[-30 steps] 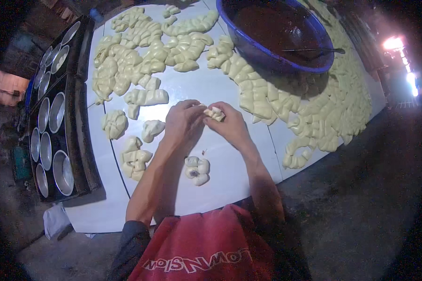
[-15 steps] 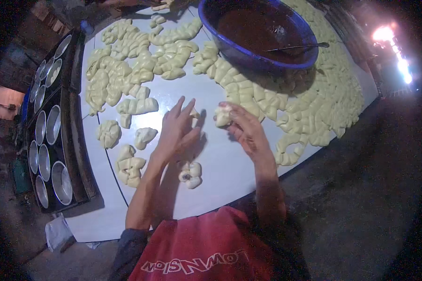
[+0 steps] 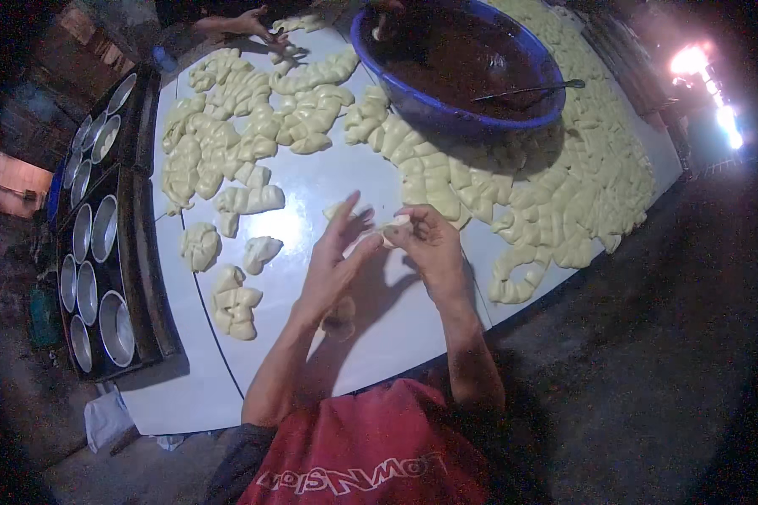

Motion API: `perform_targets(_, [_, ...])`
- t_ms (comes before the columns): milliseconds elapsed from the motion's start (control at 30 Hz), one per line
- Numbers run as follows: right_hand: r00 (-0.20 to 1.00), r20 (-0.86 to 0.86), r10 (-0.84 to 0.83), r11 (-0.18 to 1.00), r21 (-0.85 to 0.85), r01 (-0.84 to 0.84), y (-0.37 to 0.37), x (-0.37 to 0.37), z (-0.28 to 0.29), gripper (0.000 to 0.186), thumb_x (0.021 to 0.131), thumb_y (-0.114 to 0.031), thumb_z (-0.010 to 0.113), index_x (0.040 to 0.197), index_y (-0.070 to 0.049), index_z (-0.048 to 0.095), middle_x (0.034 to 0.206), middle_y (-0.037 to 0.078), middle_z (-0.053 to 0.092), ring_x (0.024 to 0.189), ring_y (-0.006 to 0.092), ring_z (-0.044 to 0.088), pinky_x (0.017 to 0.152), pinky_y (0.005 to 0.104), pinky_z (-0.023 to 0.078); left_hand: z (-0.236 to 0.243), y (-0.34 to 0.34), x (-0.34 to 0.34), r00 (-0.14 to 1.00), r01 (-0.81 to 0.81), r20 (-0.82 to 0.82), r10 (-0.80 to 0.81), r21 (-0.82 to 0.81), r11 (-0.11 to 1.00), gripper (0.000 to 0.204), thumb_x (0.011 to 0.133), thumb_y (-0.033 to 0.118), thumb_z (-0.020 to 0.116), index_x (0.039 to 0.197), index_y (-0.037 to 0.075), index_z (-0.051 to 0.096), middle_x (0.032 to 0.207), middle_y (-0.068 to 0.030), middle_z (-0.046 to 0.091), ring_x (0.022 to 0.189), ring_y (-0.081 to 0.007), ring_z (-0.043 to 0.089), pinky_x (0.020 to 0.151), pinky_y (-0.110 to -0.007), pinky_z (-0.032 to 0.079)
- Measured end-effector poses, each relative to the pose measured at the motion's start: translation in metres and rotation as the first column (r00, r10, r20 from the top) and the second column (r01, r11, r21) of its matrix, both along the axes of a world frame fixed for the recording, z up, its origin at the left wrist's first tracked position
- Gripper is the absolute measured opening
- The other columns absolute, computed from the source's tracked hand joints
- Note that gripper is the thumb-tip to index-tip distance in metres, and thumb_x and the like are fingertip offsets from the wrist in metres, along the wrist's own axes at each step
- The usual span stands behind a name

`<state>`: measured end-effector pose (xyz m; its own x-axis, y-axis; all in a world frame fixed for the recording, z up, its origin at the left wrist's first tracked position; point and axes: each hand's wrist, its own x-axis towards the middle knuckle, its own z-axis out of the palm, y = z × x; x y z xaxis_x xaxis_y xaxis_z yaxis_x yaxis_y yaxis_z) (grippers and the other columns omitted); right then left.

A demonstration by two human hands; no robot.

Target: The person prepares individual portions of dough by hand, dipping each piece into a dark liquid in a bowl and folding them before placing the finished rolls into round metal tins on a tray.

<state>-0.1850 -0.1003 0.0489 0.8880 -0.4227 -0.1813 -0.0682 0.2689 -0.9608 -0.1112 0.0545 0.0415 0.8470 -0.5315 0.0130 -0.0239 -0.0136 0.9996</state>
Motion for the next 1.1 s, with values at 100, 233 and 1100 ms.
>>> perform_targets(100, [0.983,0.178,0.043,0.99,0.126,-0.066,0.007,0.007,0.019,0.03,0.089,-0.01,0.072,0.114,-0.004,0.057,0.097,0.003,0.066,0.084,0.0115,0.064,0.075,0.0215,0.051,0.018,-0.023,0.0,0.961,-0.005,0.273,0.042,-0.138,0.99,0.062,0.098,0.019,0.057,0.151,0.001,0.031,0.142,-0.0216,0.051,0.13,-0.0296,0.052,0.102,-0.038,0.045])
perform_targets(233, [0.978,0.206,-0.036,0.878,0.473,-0.068,0.014,0.01,0.053,0.024,0.093,-0.014,0.068,0.112,-0.006,0.057,0.092,0.0,0.063,0.078,0.0098,0.062,0.075,0.0195,0.05,0.014,-0.061,-0.01,0.885,-0.045,0.413,0.213,-0.38,0.924,0.069,0.092,0.036,0.07,0.14,-0.007,0.045,0.121,-0.0175,0.067,0.111,-0.0249,0.065,0.095,-0.034,0.05])
perform_targets(1100, [0.847,-0.398,0.352,0.693,-0.498,-0.522,-0.194,0.187,0.064,0.015,0.091,-0.021,0.063,0.094,-0.007,0.062,0.083,-0.002,0.061,0.076,0.0092,0.057,0.07,0.0263,0.048,0.009,-0.008,0.021,0.949,0.01,-0.314,-0.021,-0.035,0.999,0.037,0.097,0.018,0.064,0.127,-0.003,0.059,0.114,-0.0133,0.068,0.101,-0.0173,0.065,0.089,-0.03,0.051])
